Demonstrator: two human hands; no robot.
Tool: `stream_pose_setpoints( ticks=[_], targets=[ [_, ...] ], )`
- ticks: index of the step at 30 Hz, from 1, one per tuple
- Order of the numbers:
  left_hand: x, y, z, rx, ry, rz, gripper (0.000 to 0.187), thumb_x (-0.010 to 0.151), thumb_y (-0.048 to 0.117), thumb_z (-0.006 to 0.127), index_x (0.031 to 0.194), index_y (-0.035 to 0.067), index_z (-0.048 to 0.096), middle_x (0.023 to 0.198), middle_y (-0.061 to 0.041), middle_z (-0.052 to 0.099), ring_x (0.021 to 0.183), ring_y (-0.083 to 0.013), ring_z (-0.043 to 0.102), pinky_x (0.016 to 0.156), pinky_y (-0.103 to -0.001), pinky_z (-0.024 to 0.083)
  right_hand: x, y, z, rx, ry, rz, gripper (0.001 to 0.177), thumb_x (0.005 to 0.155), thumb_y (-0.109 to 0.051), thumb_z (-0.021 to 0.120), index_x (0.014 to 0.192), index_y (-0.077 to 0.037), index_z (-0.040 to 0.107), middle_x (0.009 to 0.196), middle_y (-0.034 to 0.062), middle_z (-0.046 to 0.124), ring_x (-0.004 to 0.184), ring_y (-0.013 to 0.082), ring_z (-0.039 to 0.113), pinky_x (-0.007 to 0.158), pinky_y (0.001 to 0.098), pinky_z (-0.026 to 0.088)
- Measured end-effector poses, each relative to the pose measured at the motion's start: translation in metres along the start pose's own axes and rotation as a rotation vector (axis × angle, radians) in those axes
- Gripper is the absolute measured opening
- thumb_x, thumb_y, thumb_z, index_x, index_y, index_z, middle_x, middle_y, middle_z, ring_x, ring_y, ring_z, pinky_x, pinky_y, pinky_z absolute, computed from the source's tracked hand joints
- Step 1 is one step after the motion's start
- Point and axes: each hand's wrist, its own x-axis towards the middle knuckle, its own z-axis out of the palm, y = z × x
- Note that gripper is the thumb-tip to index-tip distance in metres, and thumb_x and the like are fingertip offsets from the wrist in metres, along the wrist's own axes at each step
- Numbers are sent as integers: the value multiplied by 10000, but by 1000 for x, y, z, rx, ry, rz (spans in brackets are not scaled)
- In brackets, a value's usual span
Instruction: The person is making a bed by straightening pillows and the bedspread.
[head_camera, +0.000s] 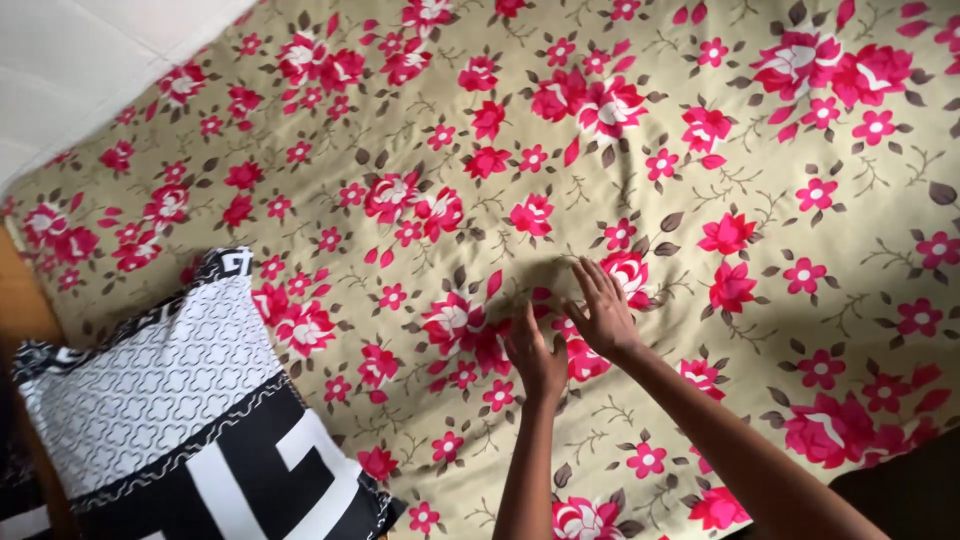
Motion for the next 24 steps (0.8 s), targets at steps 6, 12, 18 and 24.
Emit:
stream_pose_setpoints(
  ticks=[6,12,18,24],
  targets=[
    [39,19,38,-50,58,143,789,913,205,679,1602,75,316,1666,-200,304,1549,-378,267,1241,-588,227,47,12,-16,166,-61,-122,773,952,-418,633,1553,-17,356,1620,247,333,1512,403,275,1220,482,223],
    [69,80,77,149,143,142,686,1018,439,519,1611,147,334,1695,-197,258,1573,-390,171,1218,-642,76,81,89,-69,-159,-36,-139,730,977,-468,574,1572,-83,402,1644,124,392,1533,307,329,1266,476,205],
    [93,180,156,397,101,341,700,1037,515,453,1625,167,303,1689,-221,189,1562,-429,130,1206,-667,46,72,174,-178,-307,177,68,722,1008,-523,497,1571,-77,418,1654,154,357,1546,316,292,1266,489,165],
    [68,266,192,267,-142,446,749,989,502,498,1631,169,303,1699,-220,169,1568,-408,128,1202,-663,20,31,242,-227,-378,390,433,722,1046,-486,479,1611,-58,343,1681,177,327,1566,313,239,1260,526,101]
  ],
)
